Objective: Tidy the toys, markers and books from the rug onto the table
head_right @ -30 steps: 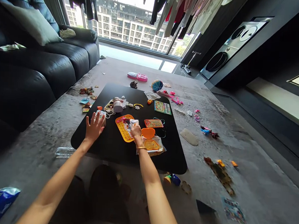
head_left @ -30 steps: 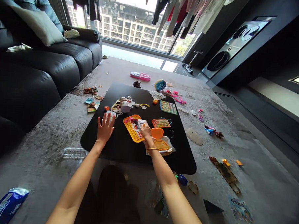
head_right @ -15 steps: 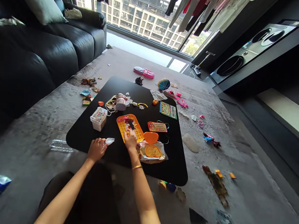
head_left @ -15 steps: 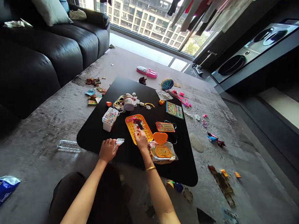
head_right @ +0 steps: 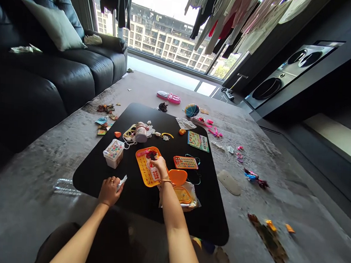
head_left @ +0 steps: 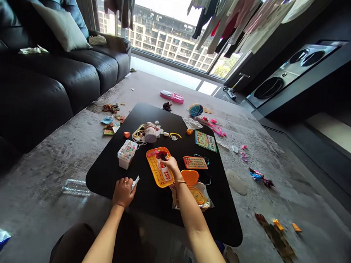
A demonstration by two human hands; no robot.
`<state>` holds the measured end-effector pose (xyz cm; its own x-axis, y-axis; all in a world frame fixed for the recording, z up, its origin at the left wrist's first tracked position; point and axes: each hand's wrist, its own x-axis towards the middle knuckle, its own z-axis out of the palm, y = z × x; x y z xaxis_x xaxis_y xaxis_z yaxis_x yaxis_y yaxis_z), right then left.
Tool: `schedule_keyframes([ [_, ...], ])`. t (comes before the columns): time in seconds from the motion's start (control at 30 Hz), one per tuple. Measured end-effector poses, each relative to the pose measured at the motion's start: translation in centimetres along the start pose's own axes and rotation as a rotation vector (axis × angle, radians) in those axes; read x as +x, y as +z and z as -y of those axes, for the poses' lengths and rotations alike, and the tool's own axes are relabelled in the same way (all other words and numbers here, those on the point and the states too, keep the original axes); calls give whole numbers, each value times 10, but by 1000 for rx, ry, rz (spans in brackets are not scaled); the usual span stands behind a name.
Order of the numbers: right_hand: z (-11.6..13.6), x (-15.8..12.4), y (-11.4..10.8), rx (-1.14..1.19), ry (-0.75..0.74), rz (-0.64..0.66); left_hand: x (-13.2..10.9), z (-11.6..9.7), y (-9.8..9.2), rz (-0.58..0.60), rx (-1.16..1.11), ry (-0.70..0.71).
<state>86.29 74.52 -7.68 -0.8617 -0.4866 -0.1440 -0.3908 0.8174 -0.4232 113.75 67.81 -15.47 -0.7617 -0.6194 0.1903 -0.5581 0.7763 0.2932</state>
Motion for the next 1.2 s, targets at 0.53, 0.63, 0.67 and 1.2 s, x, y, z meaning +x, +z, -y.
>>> schedule_keyframes([
  [0.53, 77, 84, -29, -185, -206, -58, 9, 2, -1, 29, -59, 57],
  [0.63, 99, 123, -30, -166, -225, -107, 12, 1, -1, 31, -63, 58],
  [0.67, 106, 129, -26, -160, -234, -124, 12, 1, -1, 36, -65, 54],
  [1.2, 175, 86, 74, -227, -237, 90, 12, 5, -5, 57, -8, 59],
])
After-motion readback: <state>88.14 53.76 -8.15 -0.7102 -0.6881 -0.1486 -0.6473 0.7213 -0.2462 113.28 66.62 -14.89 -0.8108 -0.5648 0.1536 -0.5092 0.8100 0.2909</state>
